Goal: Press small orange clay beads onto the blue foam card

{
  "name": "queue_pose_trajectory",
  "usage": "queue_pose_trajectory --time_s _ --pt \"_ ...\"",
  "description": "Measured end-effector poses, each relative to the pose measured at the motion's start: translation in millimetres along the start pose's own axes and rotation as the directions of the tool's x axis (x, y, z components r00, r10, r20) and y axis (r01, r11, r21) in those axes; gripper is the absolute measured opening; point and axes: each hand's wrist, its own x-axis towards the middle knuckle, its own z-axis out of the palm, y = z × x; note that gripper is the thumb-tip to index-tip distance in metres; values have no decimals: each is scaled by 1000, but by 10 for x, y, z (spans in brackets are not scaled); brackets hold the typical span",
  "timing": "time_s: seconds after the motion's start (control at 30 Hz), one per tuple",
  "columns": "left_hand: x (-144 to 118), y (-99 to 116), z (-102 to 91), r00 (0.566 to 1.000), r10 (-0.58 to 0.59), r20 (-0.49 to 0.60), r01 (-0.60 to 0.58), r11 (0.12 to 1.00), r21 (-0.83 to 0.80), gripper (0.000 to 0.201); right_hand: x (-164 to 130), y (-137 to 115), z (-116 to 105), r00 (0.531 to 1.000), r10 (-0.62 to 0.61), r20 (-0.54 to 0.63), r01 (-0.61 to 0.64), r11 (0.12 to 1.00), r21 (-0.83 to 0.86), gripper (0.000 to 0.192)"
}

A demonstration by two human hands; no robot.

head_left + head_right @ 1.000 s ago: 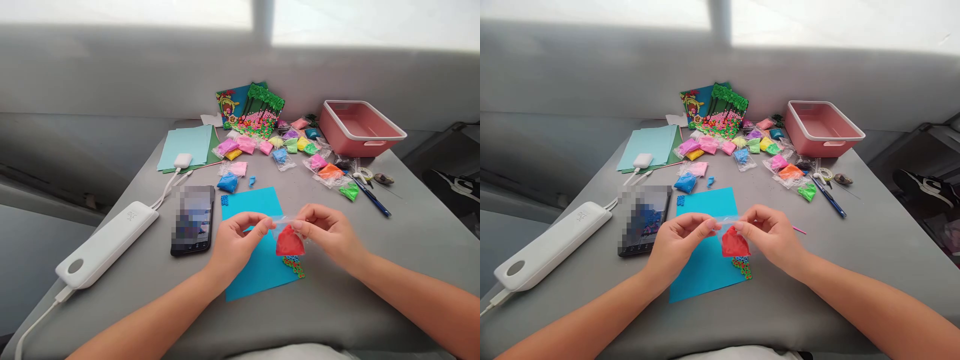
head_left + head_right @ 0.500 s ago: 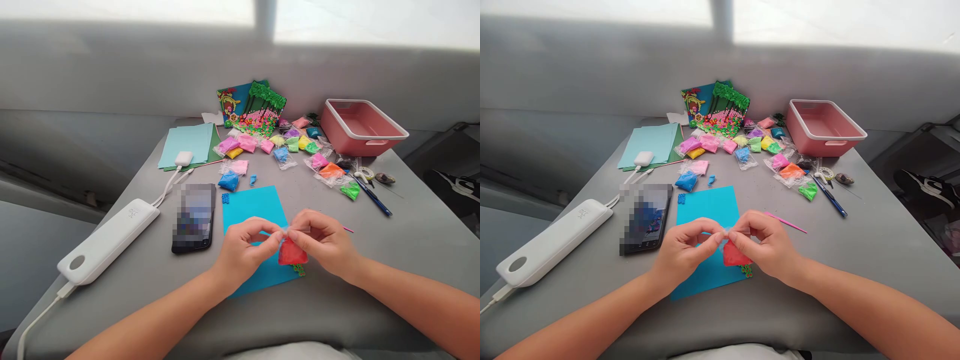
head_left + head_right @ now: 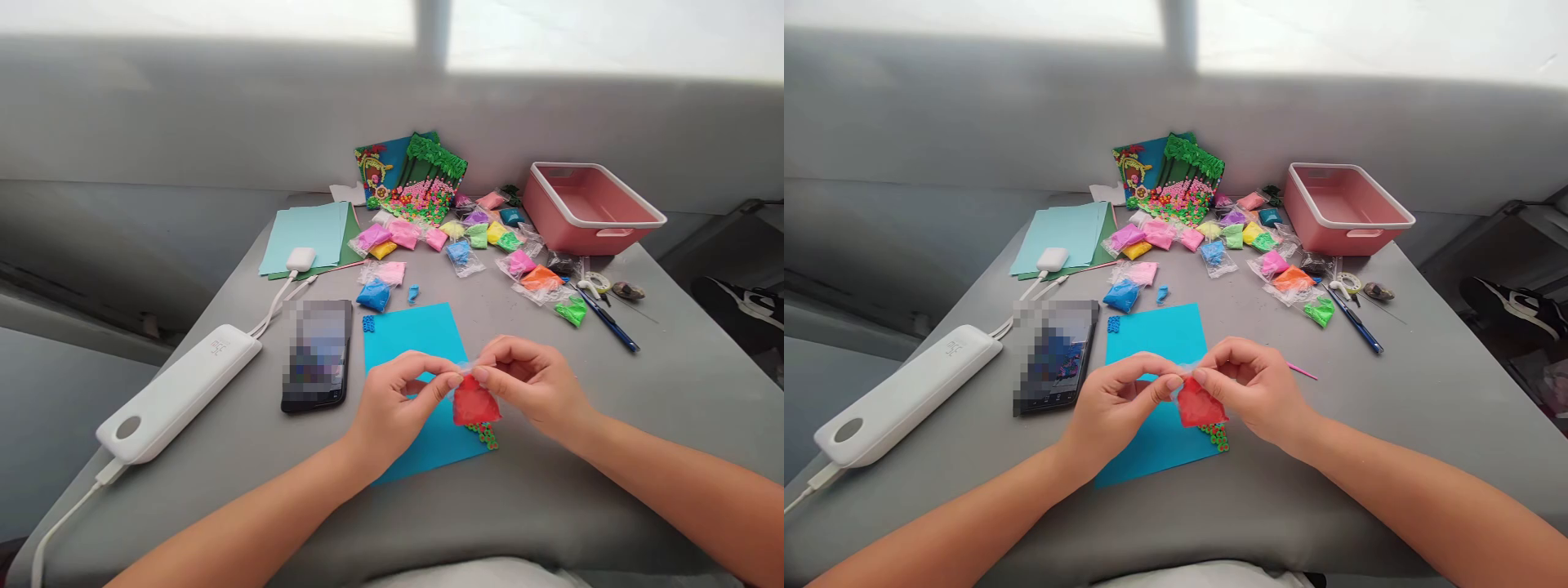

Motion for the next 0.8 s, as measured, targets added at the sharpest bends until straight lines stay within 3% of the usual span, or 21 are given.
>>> queue_pose_trajectory --time_s 0.3,0.47,0.57,0.67,0.8 --pt "-38 56 26 991 119 66 -126 987 104 10 -35 24 25 994 -68 88 79 989 -128 14" --pt "-34 42 36 992 110 67 -118 983 141 12 -26 -6 5 995 -41 89 56 982 -181 21" --pt "-38 11 28 996 78 42 -84 979 184 17 111 -28 -162 1000 -7 6 8 968 -249 28" --pt "-36 -30 3 997 69 45 -79 956 282 28 327 16 -464 991 -32 -130 -18 932 -363 30" --pt "-25 -61 -40 990 75 117 -119 890 440 37 561 174 -860 970 -86 -227 -68 803 -593 29"
